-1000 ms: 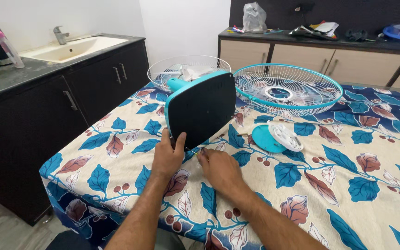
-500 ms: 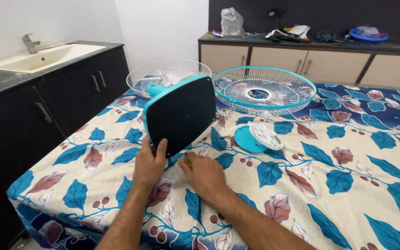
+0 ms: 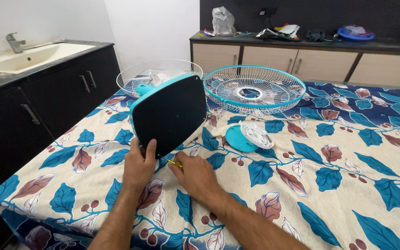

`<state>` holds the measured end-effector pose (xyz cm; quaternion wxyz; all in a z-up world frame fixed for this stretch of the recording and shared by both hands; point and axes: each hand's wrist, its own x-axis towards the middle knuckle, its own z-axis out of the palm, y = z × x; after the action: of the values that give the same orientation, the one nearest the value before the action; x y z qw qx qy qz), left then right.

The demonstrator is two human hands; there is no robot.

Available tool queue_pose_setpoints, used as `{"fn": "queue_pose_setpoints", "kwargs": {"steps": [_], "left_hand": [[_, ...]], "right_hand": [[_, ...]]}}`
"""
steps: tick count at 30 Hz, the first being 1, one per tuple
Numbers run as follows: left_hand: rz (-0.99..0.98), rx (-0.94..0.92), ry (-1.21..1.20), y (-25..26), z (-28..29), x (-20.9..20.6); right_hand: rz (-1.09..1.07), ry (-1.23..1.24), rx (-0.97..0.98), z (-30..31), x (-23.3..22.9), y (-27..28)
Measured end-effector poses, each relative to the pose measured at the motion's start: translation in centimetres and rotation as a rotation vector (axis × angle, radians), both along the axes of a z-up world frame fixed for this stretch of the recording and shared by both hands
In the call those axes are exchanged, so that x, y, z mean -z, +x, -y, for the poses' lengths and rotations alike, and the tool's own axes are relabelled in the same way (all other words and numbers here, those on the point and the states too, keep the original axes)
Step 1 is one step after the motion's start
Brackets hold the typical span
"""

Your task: The person uses a screwdriver to remove screws from a teal and white pedestal fan. They detach the front grille, remove the fan blade, and then unscrew and remove the rear cover from the fan's base, exposing the internal components.

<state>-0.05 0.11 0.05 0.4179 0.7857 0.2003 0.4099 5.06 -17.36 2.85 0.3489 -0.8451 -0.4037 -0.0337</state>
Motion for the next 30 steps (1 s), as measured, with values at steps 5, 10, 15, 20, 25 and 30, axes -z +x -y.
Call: {"fn": "queue_pose_setpoints", "kwargs": {"steps": [5,10,15,20,25,30], "left_hand": [[0.051,0.012,-0.004,0.1,0.0,-0.1],[0.085,-0.001,0.017,0.0,-0.2,-0.1],[0.085,0.0,-0.017,-0.1,0.2,-0.3],[0.069,0.0,0.0,-0.3,0.2,-0.3],[0.03,-0.01,0.016,-0.5,0.4,-0.6],[0.029,0.01,0.007,-0.5,0.4,-0.7]], "right_hand": [[0.089,0.076,-0.033,-0.2,0.2,0.3],[0.086,0.054,-0.013,-0.5,0.6,0.5],[0.085,0.033,-0.009,-0.4,0.6,0.8],[0.121,0.06,-0.021,-0.7,0.5,0.6],[-0.039,-0.037,0.022,-0.7,-0.3,0.1],[0.015,0.001,0.028,-0.7,-0.4,0.4]]}}
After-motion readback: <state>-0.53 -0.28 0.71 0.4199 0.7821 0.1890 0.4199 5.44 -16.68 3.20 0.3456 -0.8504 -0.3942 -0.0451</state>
